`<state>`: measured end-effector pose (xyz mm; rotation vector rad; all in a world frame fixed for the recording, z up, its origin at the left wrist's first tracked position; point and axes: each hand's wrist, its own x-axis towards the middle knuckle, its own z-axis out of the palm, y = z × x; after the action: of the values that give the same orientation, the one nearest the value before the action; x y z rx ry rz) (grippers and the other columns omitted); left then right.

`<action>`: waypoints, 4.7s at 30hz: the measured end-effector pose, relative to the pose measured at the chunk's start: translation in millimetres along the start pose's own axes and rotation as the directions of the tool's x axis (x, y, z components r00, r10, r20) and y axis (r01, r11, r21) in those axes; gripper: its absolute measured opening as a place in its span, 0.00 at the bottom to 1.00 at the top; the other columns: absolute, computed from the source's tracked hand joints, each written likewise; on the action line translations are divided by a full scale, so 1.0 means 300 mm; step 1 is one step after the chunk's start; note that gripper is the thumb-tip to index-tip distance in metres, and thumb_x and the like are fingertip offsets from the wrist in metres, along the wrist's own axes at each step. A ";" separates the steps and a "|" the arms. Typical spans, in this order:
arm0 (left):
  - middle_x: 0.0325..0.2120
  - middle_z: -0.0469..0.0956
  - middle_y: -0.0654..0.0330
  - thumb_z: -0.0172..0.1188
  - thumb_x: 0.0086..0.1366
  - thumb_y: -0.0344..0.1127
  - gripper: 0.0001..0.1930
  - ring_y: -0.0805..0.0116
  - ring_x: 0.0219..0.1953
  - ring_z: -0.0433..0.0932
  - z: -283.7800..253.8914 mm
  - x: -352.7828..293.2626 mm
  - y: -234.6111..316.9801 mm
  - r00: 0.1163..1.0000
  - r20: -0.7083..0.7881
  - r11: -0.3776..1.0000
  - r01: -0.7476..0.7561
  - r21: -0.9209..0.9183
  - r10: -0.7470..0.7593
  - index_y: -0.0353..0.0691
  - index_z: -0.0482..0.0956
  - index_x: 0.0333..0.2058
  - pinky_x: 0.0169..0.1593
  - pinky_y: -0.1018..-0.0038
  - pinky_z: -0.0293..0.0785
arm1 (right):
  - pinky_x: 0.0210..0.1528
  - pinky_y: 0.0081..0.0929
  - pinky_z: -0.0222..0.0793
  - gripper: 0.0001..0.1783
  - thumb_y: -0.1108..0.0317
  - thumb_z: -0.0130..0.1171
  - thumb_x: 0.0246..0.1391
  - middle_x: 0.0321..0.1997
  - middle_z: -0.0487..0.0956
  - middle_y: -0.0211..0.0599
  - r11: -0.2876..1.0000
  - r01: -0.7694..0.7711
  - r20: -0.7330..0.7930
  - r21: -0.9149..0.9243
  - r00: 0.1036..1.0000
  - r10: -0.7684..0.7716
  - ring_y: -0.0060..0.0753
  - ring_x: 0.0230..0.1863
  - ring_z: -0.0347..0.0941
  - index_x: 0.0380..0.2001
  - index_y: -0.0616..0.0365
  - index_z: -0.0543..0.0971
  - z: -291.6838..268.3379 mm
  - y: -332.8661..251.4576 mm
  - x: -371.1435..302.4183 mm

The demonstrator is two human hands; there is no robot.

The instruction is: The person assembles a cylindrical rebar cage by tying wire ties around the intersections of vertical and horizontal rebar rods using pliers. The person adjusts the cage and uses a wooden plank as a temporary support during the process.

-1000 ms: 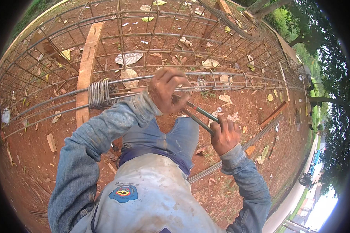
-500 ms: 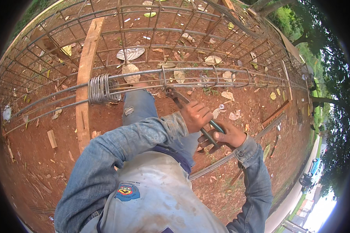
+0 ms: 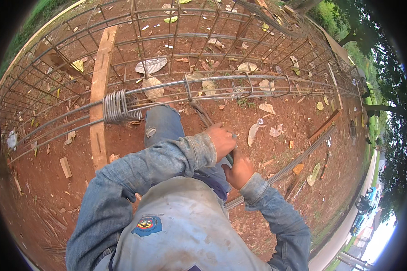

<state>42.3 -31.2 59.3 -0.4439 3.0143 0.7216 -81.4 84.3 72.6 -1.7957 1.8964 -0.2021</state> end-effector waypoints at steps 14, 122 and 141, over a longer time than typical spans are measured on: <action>0.21 0.70 0.65 0.57 0.43 0.38 0.09 0.67 0.29 0.72 0.154 -0.027 -0.073 0.681 -0.667 0.953 -0.237 0.190 0.303 0.42 0.70 0.23 0.35 0.72 0.65 | 0.31 0.35 0.72 0.41 0.63 0.61 0.48 0.41 0.74 0.53 0.393 -0.482 0.483 0.783 0.869 0.104 0.42 0.37 0.76 0.58 0.68 0.52 -0.063 -0.024 -0.028; 0.26 0.74 0.59 0.59 0.57 0.43 0.15 0.69 0.28 0.75 0.195 0.015 -0.108 0.415 0.056 -0.187 -0.283 -0.941 -0.908 0.38 0.72 0.34 0.26 0.74 0.76 | 0.33 0.35 0.66 0.28 0.72 0.57 0.36 0.30 0.71 0.39 0.991 -0.124 -0.511 -0.054 0.856 0.080 0.41 0.32 0.71 0.47 0.59 0.70 0.222 0.062 0.008; 0.29 0.76 0.60 0.56 0.57 0.40 0.14 0.65 0.37 0.76 0.321 -0.048 -0.185 0.459 -0.099 -0.159 -0.491 -0.856 -0.883 0.38 0.74 0.38 0.37 0.65 0.76 | 0.29 0.36 0.67 0.22 0.72 0.58 0.43 0.31 0.75 0.44 0.909 -0.138 -0.044 0.392 0.985 0.168 0.46 0.30 0.73 0.45 0.60 0.69 0.275 0.041 0.029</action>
<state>66.1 -31.8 -50.3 -1.8824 1.1277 3.5788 -54.2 97.0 -5.8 -1.3853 1.8801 -0.5576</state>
